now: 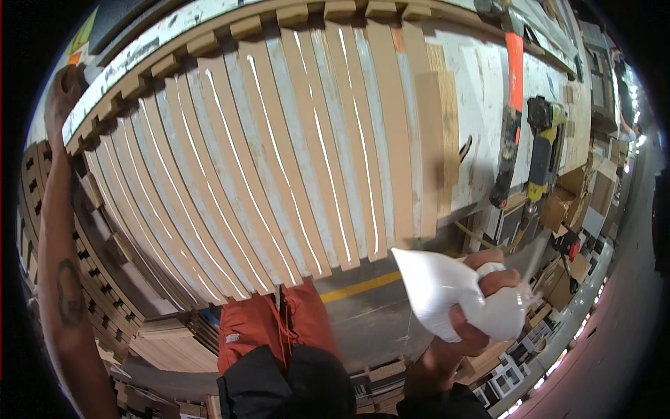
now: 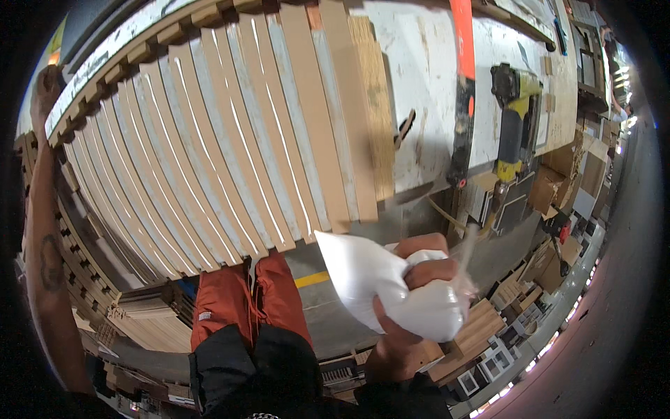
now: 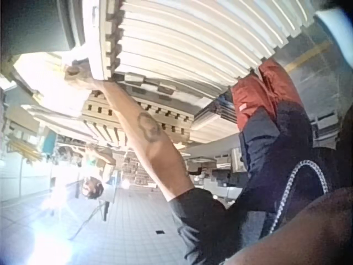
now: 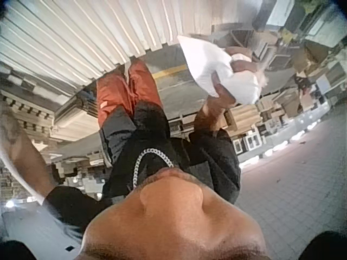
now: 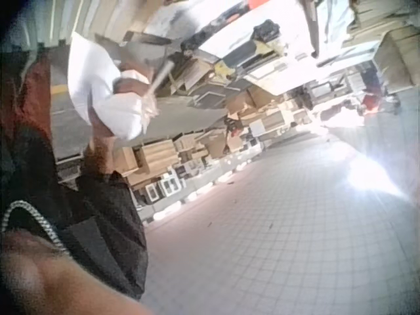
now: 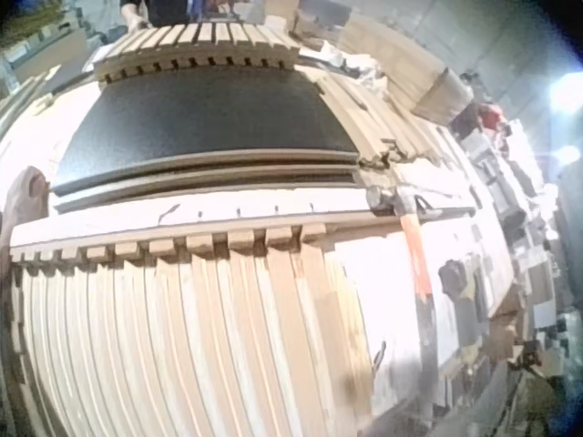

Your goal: The person arranges wooden slats into a template, squeezes glue onto the slats from a bag, places a flat panel on top, and secures it with a nail gun.

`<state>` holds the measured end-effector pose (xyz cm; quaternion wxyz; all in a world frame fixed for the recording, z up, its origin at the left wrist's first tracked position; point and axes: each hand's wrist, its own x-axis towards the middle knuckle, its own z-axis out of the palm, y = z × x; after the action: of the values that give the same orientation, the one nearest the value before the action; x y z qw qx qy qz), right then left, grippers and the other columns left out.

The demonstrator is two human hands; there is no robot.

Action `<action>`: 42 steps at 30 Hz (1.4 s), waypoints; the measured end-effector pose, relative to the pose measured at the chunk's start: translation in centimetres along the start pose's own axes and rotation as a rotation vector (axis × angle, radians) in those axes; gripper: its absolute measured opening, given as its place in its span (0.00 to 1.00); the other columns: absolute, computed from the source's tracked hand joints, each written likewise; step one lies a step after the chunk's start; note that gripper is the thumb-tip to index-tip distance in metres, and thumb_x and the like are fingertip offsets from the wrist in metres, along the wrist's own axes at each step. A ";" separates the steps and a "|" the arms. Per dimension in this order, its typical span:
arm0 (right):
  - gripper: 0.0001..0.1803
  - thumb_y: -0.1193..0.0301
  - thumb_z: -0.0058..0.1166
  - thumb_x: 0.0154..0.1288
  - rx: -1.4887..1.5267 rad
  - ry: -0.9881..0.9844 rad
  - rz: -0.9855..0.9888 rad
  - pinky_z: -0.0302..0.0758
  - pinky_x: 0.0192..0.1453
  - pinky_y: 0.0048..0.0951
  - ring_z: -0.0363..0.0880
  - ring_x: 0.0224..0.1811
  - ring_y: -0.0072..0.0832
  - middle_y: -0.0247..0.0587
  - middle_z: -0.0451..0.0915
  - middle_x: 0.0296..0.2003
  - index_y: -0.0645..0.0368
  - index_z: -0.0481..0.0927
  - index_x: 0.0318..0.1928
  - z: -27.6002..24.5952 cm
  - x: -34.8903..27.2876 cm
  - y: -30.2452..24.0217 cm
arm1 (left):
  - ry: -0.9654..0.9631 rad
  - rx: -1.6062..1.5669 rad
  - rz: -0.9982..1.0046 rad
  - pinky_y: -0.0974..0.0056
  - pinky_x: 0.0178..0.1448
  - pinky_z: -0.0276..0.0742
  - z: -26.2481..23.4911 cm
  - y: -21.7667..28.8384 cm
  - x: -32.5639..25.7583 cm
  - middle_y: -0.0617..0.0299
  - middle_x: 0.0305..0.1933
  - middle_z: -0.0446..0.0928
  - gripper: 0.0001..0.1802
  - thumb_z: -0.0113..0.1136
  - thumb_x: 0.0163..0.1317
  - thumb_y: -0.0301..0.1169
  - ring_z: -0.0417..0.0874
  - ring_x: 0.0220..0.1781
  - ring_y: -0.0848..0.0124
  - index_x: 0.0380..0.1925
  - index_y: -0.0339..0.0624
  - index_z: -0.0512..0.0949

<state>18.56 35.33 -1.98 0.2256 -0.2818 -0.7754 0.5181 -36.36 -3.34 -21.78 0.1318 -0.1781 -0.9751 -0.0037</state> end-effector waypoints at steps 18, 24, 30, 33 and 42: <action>0.20 0.72 0.58 0.39 -0.384 0.086 -0.146 0.71 0.47 0.43 0.74 0.38 0.41 0.41 0.72 0.31 0.65 0.73 0.37 8.4 15.4 0.1 | 0.046 -0.092 0.066 0.47 0.59 0.73 -6.2 4.1 -3.4 0.48 0.54 0.78 0.17 0.50 0.75 0.41 0.77 0.58 0.48 0.56 0.46 0.72; 0.20 0.70 0.59 0.39 -0.295 0.053 -0.193 0.70 0.47 0.42 0.72 0.39 0.42 0.40 0.69 0.31 0.64 0.72 0.36 6.8 13.4 1.2 | 0.086 0.015 0.055 0.60 0.55 0.76 -6.5 5.3 -3.3 0.51 0.48 0.78 0.16 0.58 0.70 0.29 0.80 0.49 0.61 0.56 0.42 0.73; 0.22 0.67 0.60 0.39 -0.234 0.057 -0.125 0.69 0.43 0.41 0.73 0.37 0.40 0.41 0.71 0.31 0.64 0.71 0.36 4.5 9.4 1.6 | 0.062 0.036 0.033 0.51 0.61 0.75 -4.2 2.6 -1.9 0.49 0.57 0.78 0.22 0.59 0.69 0.36 0.78 0.60 0.51 0.61 0.50 0.71; 0.23 0.66 0.61 0.38 -0.314 0.045 -0.136 0.69 0.42 0.41 0.73 0.34 0.40 0.42 0.71 0.29 0.64 0.71 0.37 3.2 7.4 1.6 | 0.020 0.086 0.076 0.51 0.61 0.75 -3.1 -1.2 -0.3 0.48 0.59 0.77 0.22 0.59 0.67 0.36 0.79 0.60 0.51 0.60 0.49 0.72; 0.23 0.66 0.63 0.36 -0.258 0.074 0.007 0.72 0.39 0.35 0.72 0.33 0.35 0.49 0.73 0.30 0.59 0.69 0.35 0.0 0.9 1.3 | -0.018 0.051 -0.048 0.55 0.60 0.75 -3.8 0.5 1.6 0.49 0.58 0.78 0.22 0.56 0.68 0.36 0.81 0.58 0.55 0.61 0.48 0.73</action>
<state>18.15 36.38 -3.10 0.2142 -0.3302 -0.8258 0.4040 -36.66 -2.57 -17.73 0.1273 -0.1514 -0.9800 0.0198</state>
